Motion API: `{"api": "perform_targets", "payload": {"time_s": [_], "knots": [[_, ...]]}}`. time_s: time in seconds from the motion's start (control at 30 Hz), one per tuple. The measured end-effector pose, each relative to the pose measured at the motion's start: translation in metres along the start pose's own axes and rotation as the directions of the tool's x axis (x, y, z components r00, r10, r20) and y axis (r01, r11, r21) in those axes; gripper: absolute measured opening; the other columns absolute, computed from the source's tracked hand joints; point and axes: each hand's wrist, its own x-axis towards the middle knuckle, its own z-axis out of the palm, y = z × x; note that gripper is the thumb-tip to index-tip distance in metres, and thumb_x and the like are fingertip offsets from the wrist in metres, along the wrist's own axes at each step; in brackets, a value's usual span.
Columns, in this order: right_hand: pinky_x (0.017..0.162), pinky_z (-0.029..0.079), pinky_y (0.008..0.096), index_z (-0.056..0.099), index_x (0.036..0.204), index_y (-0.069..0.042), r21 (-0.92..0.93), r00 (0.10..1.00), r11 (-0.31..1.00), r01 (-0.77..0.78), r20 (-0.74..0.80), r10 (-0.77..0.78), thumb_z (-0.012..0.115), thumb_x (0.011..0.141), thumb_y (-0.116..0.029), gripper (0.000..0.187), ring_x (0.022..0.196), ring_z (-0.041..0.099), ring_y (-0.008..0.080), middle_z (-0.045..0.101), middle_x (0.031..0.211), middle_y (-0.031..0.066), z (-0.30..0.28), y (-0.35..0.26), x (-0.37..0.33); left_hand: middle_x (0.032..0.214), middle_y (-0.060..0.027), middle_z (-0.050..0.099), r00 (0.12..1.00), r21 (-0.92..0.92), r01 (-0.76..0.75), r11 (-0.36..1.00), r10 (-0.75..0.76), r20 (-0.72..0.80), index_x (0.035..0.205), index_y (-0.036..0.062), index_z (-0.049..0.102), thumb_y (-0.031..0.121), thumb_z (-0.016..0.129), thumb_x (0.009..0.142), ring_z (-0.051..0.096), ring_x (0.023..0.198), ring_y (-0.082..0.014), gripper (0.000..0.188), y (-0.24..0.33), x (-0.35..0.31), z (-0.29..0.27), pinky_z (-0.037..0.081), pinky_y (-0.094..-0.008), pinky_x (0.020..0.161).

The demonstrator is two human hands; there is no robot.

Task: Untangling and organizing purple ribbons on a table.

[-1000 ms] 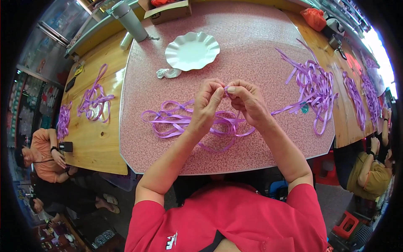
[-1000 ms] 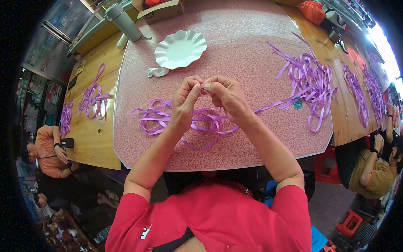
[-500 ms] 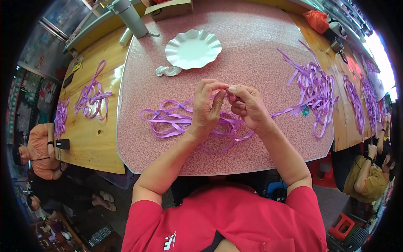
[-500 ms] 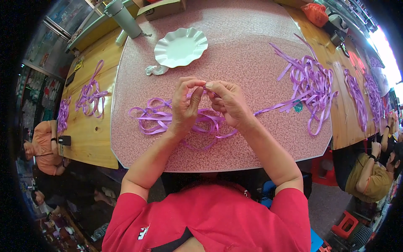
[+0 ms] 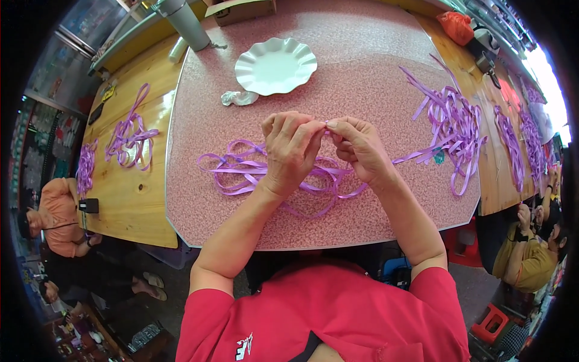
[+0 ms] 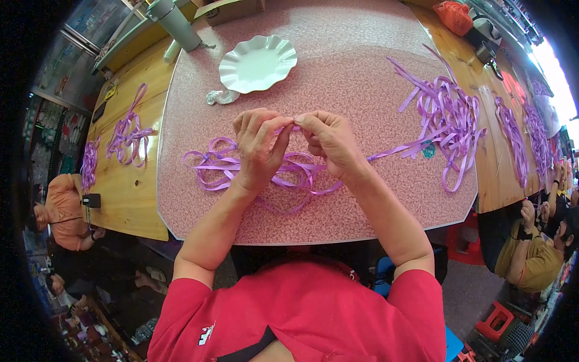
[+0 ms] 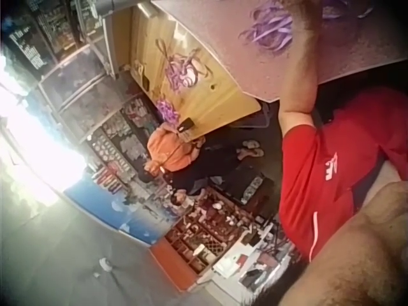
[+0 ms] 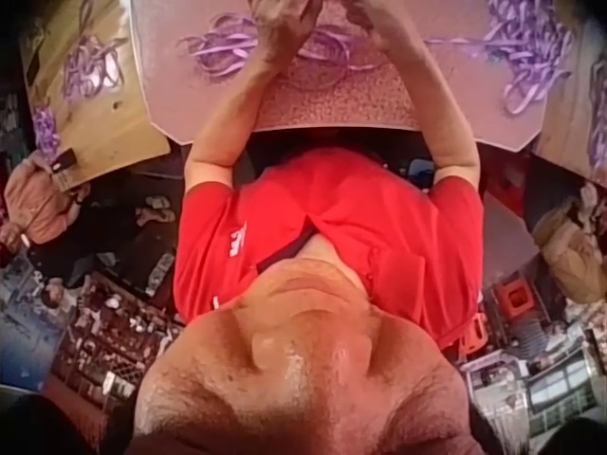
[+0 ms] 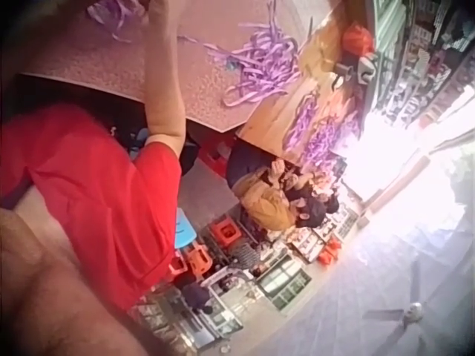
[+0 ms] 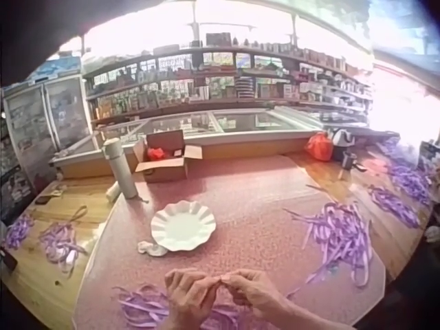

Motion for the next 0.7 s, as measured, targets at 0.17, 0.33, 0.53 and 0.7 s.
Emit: {"api": "perform_targets", "payload": {"time_s": [0.17,0.33,0.53,0.7], "knots": [[0.046,0.030,0.0172,0.068,0.095,-0.004,-0.282,0.989,0.950,0.132,-0.021,-0.144,0.067,0.093,-0.017,0.012,0.055,0.041,0.0010,0.057,0.073,-0.0048,0.0023,-0.0018,-0.0010,0.091,-0.0048,0.060,0.992,-0.084,0.123,0.989,-0.120,0.042,0.094,0.0102,0.060,0.008,0.071,0.081,0.058,0.089,-0.0242,0.017,0.0013,-0.0029,0.0018,0.037,-0.0385,0.083],[0.054,0.036,0.0170,0.069,0.102,-0.002,-0.525,0.970,0.821,0.224,0.033,-0.243,0.069,0.092,-0.015,0.016,0.064,0.047,0.0009,0.061,0.081,-0.0040,0.0011,-0.0035,-0.0010,0.090,-0.0070,0.059,0.948,-0.295,0.316,0.902,-0.294,0.120,0.092,0.0085,0.059,0.008,0.068,0.085,0.058,0.087,-0.0251,0.012,-0.0013,-0.0059,0.0012,0.038,-0.0382,0.084],[0.057,0.037,0.0166,0.069,0.102,-0.002,-0.646,0.942,0.702,0.300,0.083,-0.326,0.071,0.090,-0.013,0.016,0.068,0.048,-0.0002,0.062,0.082,-0.0052,-0.0003,-0.0015,-0.0017,0.089,-0.0080,0.059,0.943,-0.320,0.331,0.888,-0.301,0.138,0.091,0.0066,0.058,0.010,0.068,0.087,0.058,0.086,-0.0258,0.011,-0.0008,-0.0072,0.0004,0.039,-0.0374,0.081],[0.057,0.037,0.0189,0.073,0.098,-0.004,-0.745,0.933,0.617,0.252,0.019,-0.359,0.074,0.089,-0.015,0.015,0.067,0.047,0.0013,0.061,0.077,-0.0061,-0.0018,0.0013,-0.0037,0.089,-0.0081,0.058,0.957,-0.254,0.285,0.924,-0.261,0.127,0.092,0.0070,0.057,0.013,0.066,0.089,0.057,0.086,-0.0261,0.011,-0.0015,-0.0096,0.0026,0.038,-0.0389,0.082]]}}
